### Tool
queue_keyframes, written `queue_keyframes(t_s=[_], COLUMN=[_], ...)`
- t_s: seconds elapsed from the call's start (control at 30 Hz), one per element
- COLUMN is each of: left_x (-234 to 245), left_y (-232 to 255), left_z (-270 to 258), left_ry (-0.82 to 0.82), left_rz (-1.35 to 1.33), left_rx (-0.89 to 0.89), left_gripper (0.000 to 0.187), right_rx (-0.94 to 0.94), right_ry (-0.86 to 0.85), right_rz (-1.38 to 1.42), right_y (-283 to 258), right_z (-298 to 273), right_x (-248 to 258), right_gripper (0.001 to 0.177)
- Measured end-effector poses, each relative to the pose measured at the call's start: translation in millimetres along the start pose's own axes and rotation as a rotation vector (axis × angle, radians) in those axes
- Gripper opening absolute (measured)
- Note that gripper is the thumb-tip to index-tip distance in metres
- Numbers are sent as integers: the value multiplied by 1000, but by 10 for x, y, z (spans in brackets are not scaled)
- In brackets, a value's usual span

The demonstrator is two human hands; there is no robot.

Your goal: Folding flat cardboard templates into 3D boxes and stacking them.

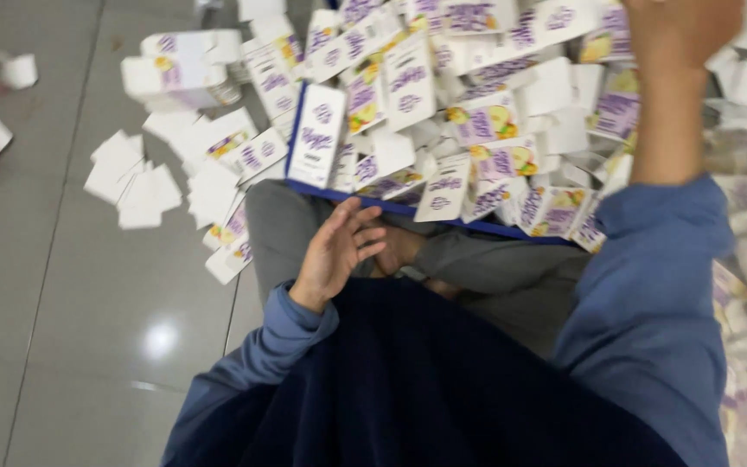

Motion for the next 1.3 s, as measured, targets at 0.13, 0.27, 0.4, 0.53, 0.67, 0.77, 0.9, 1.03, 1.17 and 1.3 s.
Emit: queue_keyframes(t_s=[0.13, 0.27, 0.4, 0.53, 0.67, 0.77, 0.9, 1.03, 1.17, 1.3], left_x=[155, 922, 2451, 3234, 2848, 2458, 2672, 2896, 2940, 2777], left_y=[122, 645, 1637, 2049, 2229, 2268, 2120, 2151, 2202, 2397], left_z=[-64, 124, 408, 728, 1347, 1964, 2616, 2836, 2719, 2417], left_ry=[68, 212, 759, 1130, 950, 798, 730, 806, 793, 760], left_rz=[148, 94, 521, 1284, 1480, 1840, 2293, 2360, 2369, 2246], left_rx=[-72, -203, -890, -1035, -1050, -930, -426, -504, -491, -662], left_gripper=[48, 49, 40, 66, 78, 94, 127, 100, 118, 116], right_rx=[-206, -1019, -528, -418, -512, -604, -657, -684, -666, -634], right_ry=[-429, -881, -596, -457, -501, -534, -675, -745, -730, -712], right_rz=[475, 806, 742, 858, 852, 809, 756, 781, 769, 782], right_y=[162, -27, -251, -595, -662, -676, -683, -811, -788, -907], right_z=[-405, -986, -970, -928, -1159, -1235, -1330, -1237, -1334, -1253], right_x=[-317, 535, 1441, 2111, 2365, 2584, 2716, 2919, 2832, 2808], right_gripper=[41, 50, 27, 28, 34, 42, 47, 50, 52, 49])
Point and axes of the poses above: each hand's wrist, its own z-axis towards the middle knuckle, its own x-axis out of the back of the hand, y = z × x, the point moved 8 cm from there along z, towards the middle knuckle, and after that the axes turned 15 degrees about y, right-handed, at the moved point
